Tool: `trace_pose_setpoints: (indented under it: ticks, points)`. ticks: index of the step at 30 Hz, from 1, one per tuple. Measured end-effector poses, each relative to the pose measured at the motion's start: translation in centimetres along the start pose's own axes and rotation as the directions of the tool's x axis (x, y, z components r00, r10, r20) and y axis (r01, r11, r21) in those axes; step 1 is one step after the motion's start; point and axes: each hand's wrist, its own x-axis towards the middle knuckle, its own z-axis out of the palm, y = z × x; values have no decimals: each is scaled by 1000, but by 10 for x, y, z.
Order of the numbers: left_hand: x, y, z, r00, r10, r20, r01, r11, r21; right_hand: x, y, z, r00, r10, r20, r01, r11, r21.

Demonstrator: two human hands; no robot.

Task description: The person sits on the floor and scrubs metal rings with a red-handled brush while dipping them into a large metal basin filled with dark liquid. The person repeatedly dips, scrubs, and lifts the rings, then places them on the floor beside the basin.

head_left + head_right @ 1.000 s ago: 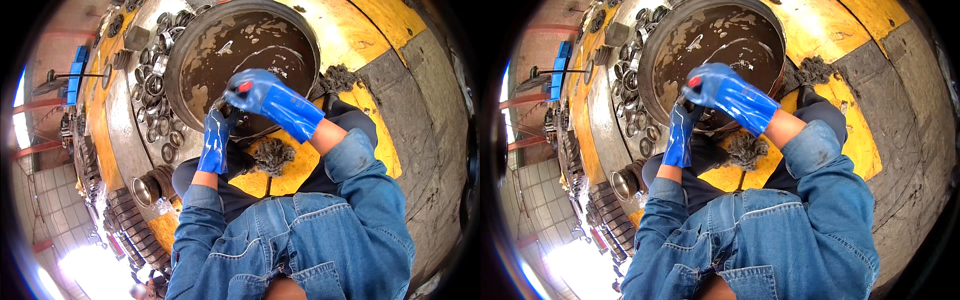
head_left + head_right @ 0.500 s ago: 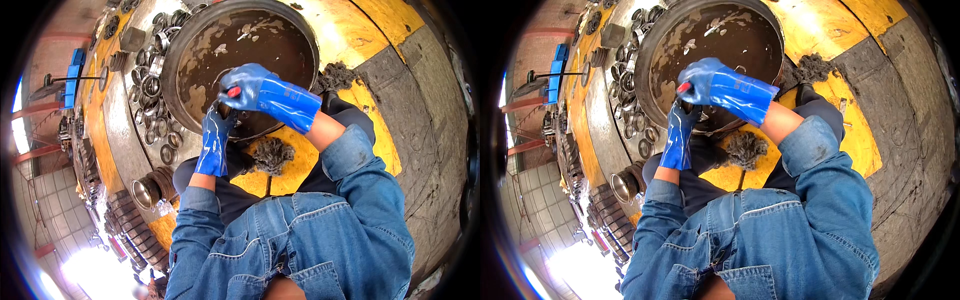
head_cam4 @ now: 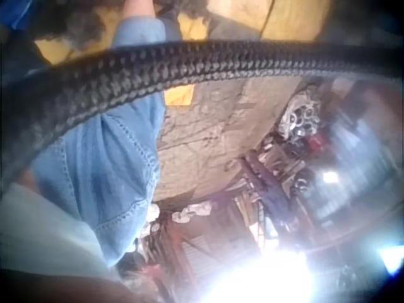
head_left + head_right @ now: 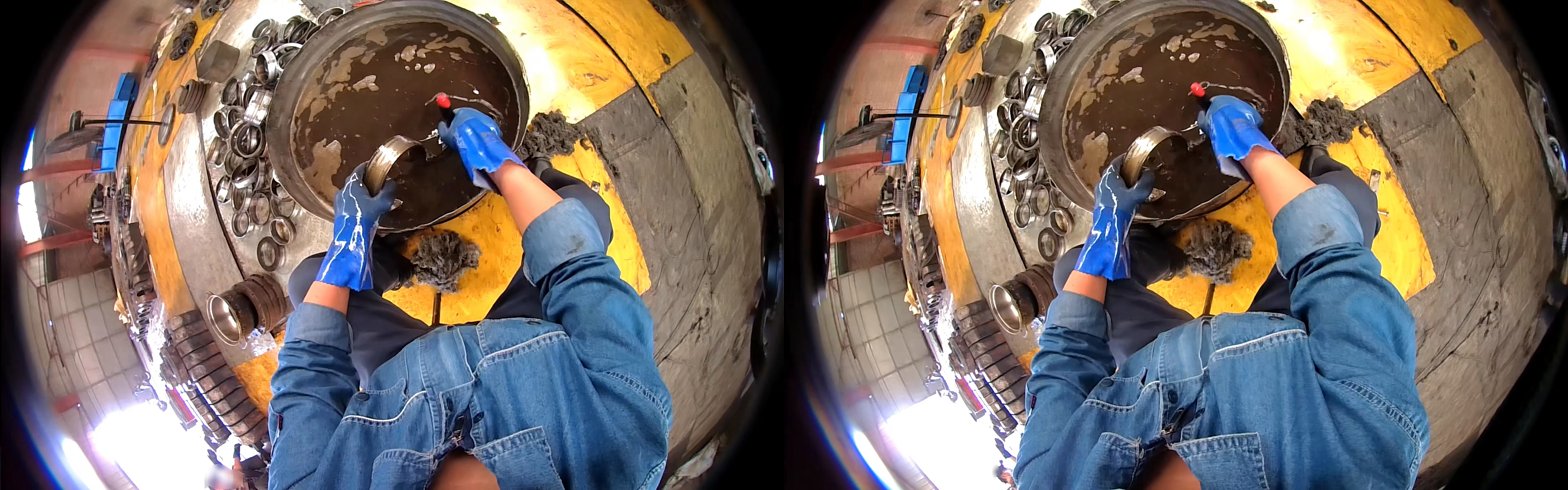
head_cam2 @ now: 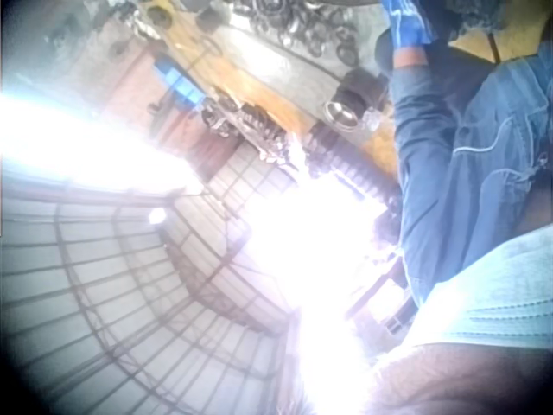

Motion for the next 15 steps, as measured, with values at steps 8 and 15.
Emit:
trace_pose_setpoints:
  ticks: [8, 15]
  points:
    - [-4, 1, 1, 999, 4, -53, -7, 997, -72, -63, -79, -77, 979, -189, 75, 140, 892, 430]
    - [-4, 0, -1, 999, -32, 11, 33, 999, -42, -67, -95, -54, 950, -274, 147, 218, 925, 311]
